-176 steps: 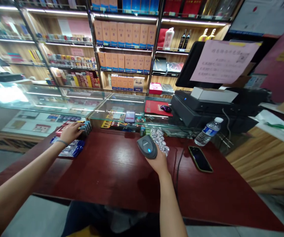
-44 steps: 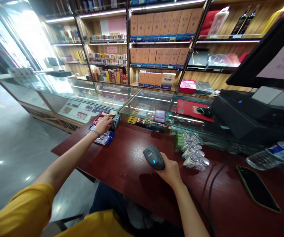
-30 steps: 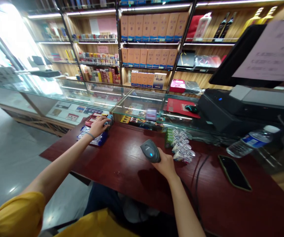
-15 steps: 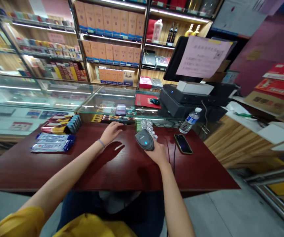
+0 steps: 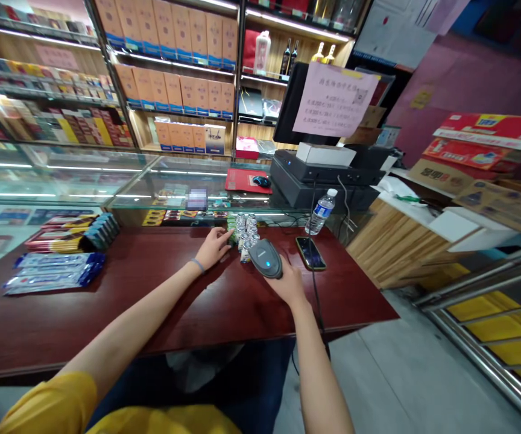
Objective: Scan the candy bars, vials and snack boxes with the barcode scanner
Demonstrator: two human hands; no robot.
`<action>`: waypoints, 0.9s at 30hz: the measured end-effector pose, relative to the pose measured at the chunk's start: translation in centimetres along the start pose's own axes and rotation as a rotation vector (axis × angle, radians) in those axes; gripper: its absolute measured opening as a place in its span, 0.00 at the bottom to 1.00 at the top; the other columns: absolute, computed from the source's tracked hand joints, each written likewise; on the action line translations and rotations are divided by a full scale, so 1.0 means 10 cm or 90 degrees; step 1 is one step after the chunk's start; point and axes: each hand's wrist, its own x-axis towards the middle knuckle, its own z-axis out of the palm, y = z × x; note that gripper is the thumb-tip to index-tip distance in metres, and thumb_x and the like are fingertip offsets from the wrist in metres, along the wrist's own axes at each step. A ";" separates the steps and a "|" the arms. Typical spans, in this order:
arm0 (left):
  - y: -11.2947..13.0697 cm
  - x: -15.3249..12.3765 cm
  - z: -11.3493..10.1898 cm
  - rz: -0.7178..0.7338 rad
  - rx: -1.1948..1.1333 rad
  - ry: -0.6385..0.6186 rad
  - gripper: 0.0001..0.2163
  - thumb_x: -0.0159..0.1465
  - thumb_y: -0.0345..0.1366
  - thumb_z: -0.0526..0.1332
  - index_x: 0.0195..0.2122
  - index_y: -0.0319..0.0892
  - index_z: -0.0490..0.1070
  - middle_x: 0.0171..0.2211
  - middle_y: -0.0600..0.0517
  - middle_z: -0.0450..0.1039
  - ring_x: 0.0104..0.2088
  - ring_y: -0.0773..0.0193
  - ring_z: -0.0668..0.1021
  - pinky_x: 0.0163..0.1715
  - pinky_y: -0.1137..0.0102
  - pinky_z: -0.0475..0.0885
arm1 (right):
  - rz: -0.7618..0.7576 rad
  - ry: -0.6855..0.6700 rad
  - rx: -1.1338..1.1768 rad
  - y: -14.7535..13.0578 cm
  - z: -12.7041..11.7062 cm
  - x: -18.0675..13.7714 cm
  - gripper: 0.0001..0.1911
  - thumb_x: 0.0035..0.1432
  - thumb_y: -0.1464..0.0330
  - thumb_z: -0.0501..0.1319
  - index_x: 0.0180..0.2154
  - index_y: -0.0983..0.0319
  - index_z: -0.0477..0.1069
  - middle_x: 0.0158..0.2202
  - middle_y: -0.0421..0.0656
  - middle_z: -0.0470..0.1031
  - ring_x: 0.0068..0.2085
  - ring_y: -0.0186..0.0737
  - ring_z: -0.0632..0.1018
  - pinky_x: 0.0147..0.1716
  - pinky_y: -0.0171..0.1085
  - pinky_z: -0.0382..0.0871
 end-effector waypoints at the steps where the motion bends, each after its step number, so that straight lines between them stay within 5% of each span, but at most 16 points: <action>1: 0.01 0.00 0.01 0.001 0.003 0.013 0.24 0.62 0.30 0.62 0.60 0.48 0.69 0.53 0.43 0.62 0.52 0.53 0.71 0.58 0.55 0.68 | 0.000 0.000 -0.001 0.00 0.00 0.00 0.25 0.51 0.63 0.65 0.52 0.59 0.73 0.39 0.46 0.84 0.41 0.52 0.84 0.40 0.43 0.77; 7: 0.07 -0.02 0.03 0.008 -0.055 0.045 0.12 0.64 0.34 0.62 0.48 0.45 0.76 0.47 0.45 0.70 0.51 0.54 0.72 0.55 0.57 0.69 | -0.007 -0.011 -0.033 0.05 0.05 0.02 0.23 0.49 0.62 0.65 0.49 0.58 0.74 0.35 0.44 0.83 0.38 0.52 0.84 0.36 0.41 0.77; 12: 0.07 -0.13 -0.11 -0.057 -0.161 0.068 0.11 0.65 0.36 0.62 0.49 0.45 0.74 0.46 0.46 0.75 0.50 0.55 0.75 0.55 0.57 0.69 | -0.014 0.012 -0.046 0.04 0.11 0.05 0.23 0.50 0.62 0.64 0.49 0.59 0.74 0.37 0.46 0.83 0.40 0.54 0.84 0.37 0.42 0.76; 15: 0.01 -0.25 -0.31 -0.162 -0.295 0.164 0.13 0.63 0.38 0.64 0.49 0.45 0.74 0.47 0.46 0.76 0.48 0.57 0.77 0.53 0.59 0.70 | -0.029 0.025 -0.032 -0.04 0.18 0.08 0.22 0.51 0.61 0.64 0.49 0.59 0.73 0.37 0.47 0.83 0.40 0.54 0.84 0.37 0.42 0.77; 20: -0.25 -0.47 -0.81 -0.357 -0.652 0.215 0.22 0.59 0.42 0.69 0.54 0.45 0.72 0.44 0.49 0.77 0.38 0.63 0.79 0.41 0.66 0.75 | -0.039 0.002 -0.001 -0.24 0.43 0.17 0.25 0.52 0.61 0.64 0.52 0.59 0.71 0.37 0.47 0.83 0.39 0.52 0.84 0.38 0.42 0.77; 27: -0.66 -0.78 -1.44 -0.425 -0.861 0.270 0.17 0.60 0.36 0.68 0.50 0.44 0.72 0.54 0.47 0.74 0.39 0.69 0.78 0.35 0.74 0.75 | -0.129 -0.058 0.039 -0.56 0.95 0.34 0.28 0.52 0.60 0.65 0.54 0.61 0.69 0.38 0.47 0.83 0.39 0.51 0.83 0.38 0.41 0.76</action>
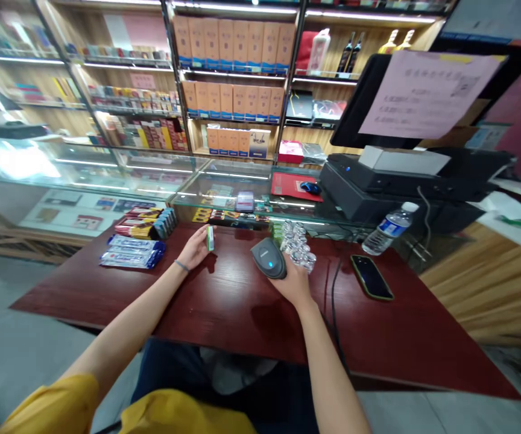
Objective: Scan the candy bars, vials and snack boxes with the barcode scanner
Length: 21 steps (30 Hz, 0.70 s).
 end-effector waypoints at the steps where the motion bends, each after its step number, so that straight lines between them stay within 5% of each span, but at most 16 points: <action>1: 0.03 0.00 -0.06 -0.004 -0.004 0.000 0.16 0.61 0.37 0.68 0.50 0.44 0.72 0.55 0.47 0.74 0.38 0.69 0.78 0.34 0.74 0.75 | -0.013 -0.016 0.002 -0.05 0.06 0.03 0.26 0.52 0.60 0.64 0.52 0.60 0.70 0.37 0.46 0.83 0.38 0.51 0.83 0.36 0.40 0.76; 6: 0.05 0.06 -0.24 -0.015 -0.014 0.035 0.14 0.64 0.39 0.65 0.51 0.46 0.72 0.55 0.48 0.73 0.35 0.71 0.78 0.30 0.76 0.74 | -0.066 -0.105 -0.022 -0.28 0.27 0.06 0.25 0.51 0.63 0.64 0.52 0.57 0.68 0.34 0.43 0.82 0.34 0.52 0.84 0.31 0.38 0.72; 14: 0.06 0.08 -0.24 -0.061 -0.114 0.058 0.11 0.66 0.34 0.63 0.49 0.44 0.74 0.53 0.49 0.75 0.33 0.73 0.77 0.28 0.78 0.73 | -0.148 -0.237 0.000 -0.44 0.34 -0.06 0.36 0.48 0.70 0.64 0.60 0.57 0.58 0.36 0.39 0.81 0.36 0.46 0.84 0.31 0.33 0.68; 21: 0.07 0.05 -0.22 -0.064 -0.192 0.036 0.08 0.67 0.30 0.61 0.46 0.41 0.75 0.50 0.47 0.76 0.35 0.72 0.77 0.30 0.78 0.72 | -0.187 -0.258 -0.054 -0.46 0.33 -0.11 0.19 0.47 0.69 0.64 0.44 0.57 0.68 0.34 0.41 0.81 0.33 0.47 0.83 0.29 0.33 0.64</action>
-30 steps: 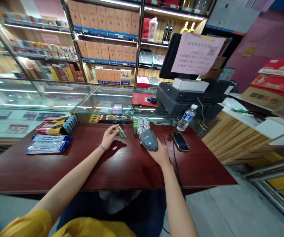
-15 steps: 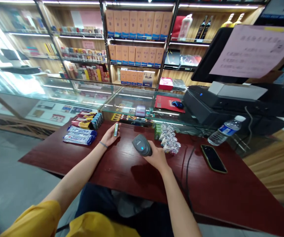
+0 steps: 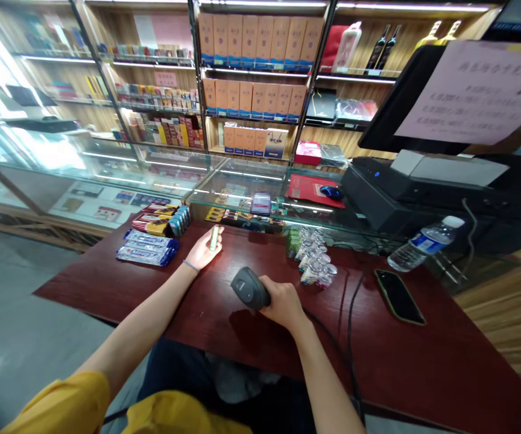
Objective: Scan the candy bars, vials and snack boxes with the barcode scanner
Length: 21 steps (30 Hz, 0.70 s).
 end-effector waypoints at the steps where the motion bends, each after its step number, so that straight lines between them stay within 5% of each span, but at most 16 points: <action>1: 0.00 0.00 0.00 -0.003 0.002 0.007 0.08 0.67 0.30 0.61 0.46 0.41 0.75 0.50 0.48 0.76 0.35 0.72 0.78 0.30 0.78 0.72 | 0.002 0.001 0.001 0.00 0.00 0.00 0.19 0.47 0.69 0.63 0.44 0.57 0.68 0.33 0.41 0.81 0.33 0.47 0.83 0.29 0.33 0.64; 9: -0.01 0.04 -0.05 0.026 0.064 0.018 0.13 0.65 0.32 0.64 0.52 0.44 0.73 0.50 0.49 0.77 0.33 0.71 0.78 0.29 0.76 0.74 | 0.008 0.042 0.021 0.05 0.04 -0.01 0.30 0.47 0.70 0.64 0.54 0.58 0.64 0.36 0.42 0.82 0.33 0.48 0.84 0.30 0.35 0.68; 14: -0.03 0.03 -0.05 0.078 0.136 0.026 0.22 0.62 0.33 0.67 0.58 0.44 0.70 0.41 0.51 0.79 0.31 0.71 0.79 0.30 0.77 0.74 | -0.012 0.078 0.004 0.08 0.06 -0.02 0.29 0.46 0.71 0.63 0.53 0.60 0.65 0.34 0.43 0.82 0.32 0.48 0.84 0.29 0.36 0.69; 21: 0.03 0.03 -0.03 0.184 0.229 0.021 0.23 0.56 0.36 0.72 0.53 0.41 0.73 0.43 0.49 0.79 0.38 0.68 0.79 0.38 0.74 0.73 | -0.026 0.121 -0.008 0.11 0.06 -0.03 0.28 0.46 0.70 0.63 0.52 0.61 0.65 0.31 0.43 0.82 0.30 0.49 0.83 0.28 0.36 0.69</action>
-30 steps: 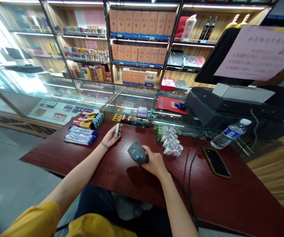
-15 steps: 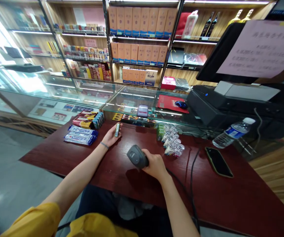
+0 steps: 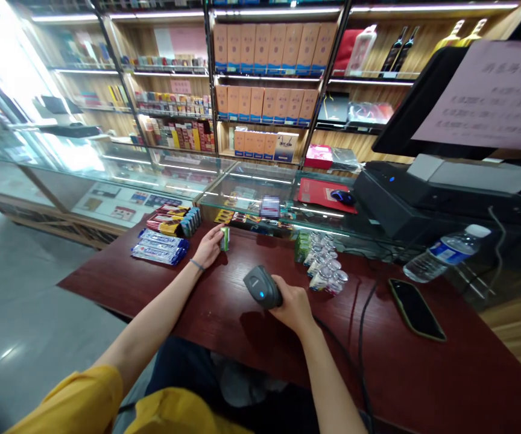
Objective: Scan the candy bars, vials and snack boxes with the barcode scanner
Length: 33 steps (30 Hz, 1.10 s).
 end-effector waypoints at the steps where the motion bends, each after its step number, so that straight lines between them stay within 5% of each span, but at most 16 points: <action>1: 0.02 0.01 -0.01 0.017 0.026 0.001 0.24 0.55 0.37 0.72 0.52 0.41 0.72 0.43 0.48 0.79 0.39 0.67 0.79 0.39 0.73 0.73 | -0.001 0.002 0.000 0.00 0.00 0.00 0.28 0.46 0.70 0.62 0.52 0.61 0.65 0.31 0.43 0.81 0.30 0.48 0.83 0.28 0.36 0.70; 7: 0.35 0.18 -0.10 0.135 0.356 -0.010 0.19 0.55 0.36 0.69 0.47 0.40 0.71 0.40 0.48 0.78 0.41 0.61 0.79 0.44 0.66 0.74 | 0.002 0.004 0.022 0.00 -0.02 0.00 0.28 0.46 0.71 0.62 0.52 0.60 0.65 0.32 0.42 0.81 0.30 0.47 0.83 0.28 0.35 0.70; 12: 0.92 0.52 -0.20 0.231 0.889 -0.119 0.20 0.54 0.29 0.63 0.49 0.39 0.75 0.43 0.46 0.78 0.43 0.57 0.78 0.49 0.64 0.72 | 0.004 0.013 0.023 0.02 -0.01 -0.02 0.28 0.46 0.71 0.61 0.52 0.61 0.65 0.29 0.41 0.80 0.28 0.46 0.83 0.27 0.35 0.69; 16: 1.28 0.82 -0.29 0.228 1.121 -0.193 0.19 0.56 0.29 0.59 0.49 0.40 0.76 0.43 0.47 0.79 0.44 0.56 0.78 0.49 0.65 0.72 | 0.014 0.022 0.036 0.04 -0.01 -0.03 0.27 0.48 0.70 0.60 0.52 0.61 0.65 0.30 0.41 0.80 0.28 0.45 0.82 0.27 0.35 0.69; 23: 1.34 1.16 -0.48 0.193 1.294 -0.198 0.17 0.58 0.29 0.60 0.48 0.43 0.77 0.42 0.44 0.79 0.45 0.52 0.79 0.47 0.64 0.70 | 0.022 0.038 0.021 0.09 0.03 -0.05 0.28 0.49 0.70 0.58 0.54 0.60 0.65 0.28 0.41 0.79 0.26 0.46 0.81 0.28 0.37 0.70; 33: 1.26 1.27 -0.65 0.195 1.283 -0.182 0.12 0.56 0.30 0.64 0.41 0.47 0.80 0.42 0.44 0.79 0.50 0.48 0.75 0.54 0.57 0.64 | -0.006 0.047 0.008 0.06 -0.02 0.01 0.25 0.50 0.70 0.58 0.52 0.61 0.64 0.26 0.40 0.78 0.23 0.44 0.80 0.25 0.36 0.69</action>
